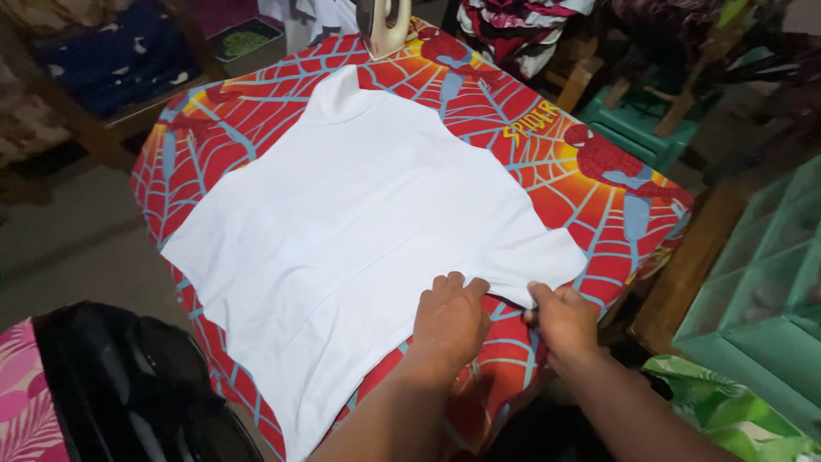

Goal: The person irons a white t-shirt laid out on a Spider-Man themed tablecloth. They smooth the fabric with their hands and use a white electric iron to press the sleeves and body of the shirt, moving the iron back and forth to remove wrinkles.

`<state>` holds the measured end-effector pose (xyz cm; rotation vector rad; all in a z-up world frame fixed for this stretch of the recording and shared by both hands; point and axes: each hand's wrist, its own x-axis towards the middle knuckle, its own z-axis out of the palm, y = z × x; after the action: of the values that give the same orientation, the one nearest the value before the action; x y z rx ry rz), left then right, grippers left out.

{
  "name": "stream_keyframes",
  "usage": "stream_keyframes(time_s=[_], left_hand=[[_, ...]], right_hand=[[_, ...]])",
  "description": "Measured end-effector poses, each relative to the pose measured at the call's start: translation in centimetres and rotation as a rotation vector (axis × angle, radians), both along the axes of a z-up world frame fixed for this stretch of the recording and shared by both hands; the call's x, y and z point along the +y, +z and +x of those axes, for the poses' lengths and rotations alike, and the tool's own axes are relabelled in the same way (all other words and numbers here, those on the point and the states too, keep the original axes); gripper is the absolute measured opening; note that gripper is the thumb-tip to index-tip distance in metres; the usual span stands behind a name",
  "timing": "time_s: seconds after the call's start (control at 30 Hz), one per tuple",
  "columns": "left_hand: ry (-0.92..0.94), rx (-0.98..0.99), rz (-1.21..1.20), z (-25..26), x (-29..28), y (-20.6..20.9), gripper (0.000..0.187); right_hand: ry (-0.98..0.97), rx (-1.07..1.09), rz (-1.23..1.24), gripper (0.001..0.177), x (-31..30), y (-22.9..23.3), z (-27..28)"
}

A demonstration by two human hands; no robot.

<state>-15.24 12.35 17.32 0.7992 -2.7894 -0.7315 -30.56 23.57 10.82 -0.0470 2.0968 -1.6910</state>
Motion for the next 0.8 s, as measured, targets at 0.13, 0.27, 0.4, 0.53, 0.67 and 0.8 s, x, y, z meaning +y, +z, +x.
stream_keyframes(time_s=[0.13,0.27,0.4,0.53,0.67,0.8], left_hand=[[0.084,0.095,-0.06,-0.2,0.5,-0.4,0.021],[0.457,0.225,0.349,-1.2,2.2,-2.7,0.023],[0.113,-0.134,0.295,-2.9,1.8,-5.3,0.033],[0.24,-0.21,0.521,-5.7,1.6,-6.1,0.035],[0.705,-0.048,0.989,-6.8,1.8,-5.3,0.05],[0.769,-0.042,1.055,-7.0,1.8,-5.5,0.034]], right_hand=[[0.031,-0.202,0.055,0.025,0.6,0.8,0.4],[0.134,-0.394,0.133,0.029,1.1,1.6,-0.4],[0.115,-0.379,0.224,0.021,1.3,1.6,-0.1],[0.162,-0.361,0.243,0.021,2.2,1.4,0.1],[0.197,-0.388,0.276,0.02,2.5,1.5,-0.9],[0.122,-0.063,0.424,0.034,3.1,1.9,-3.9]])
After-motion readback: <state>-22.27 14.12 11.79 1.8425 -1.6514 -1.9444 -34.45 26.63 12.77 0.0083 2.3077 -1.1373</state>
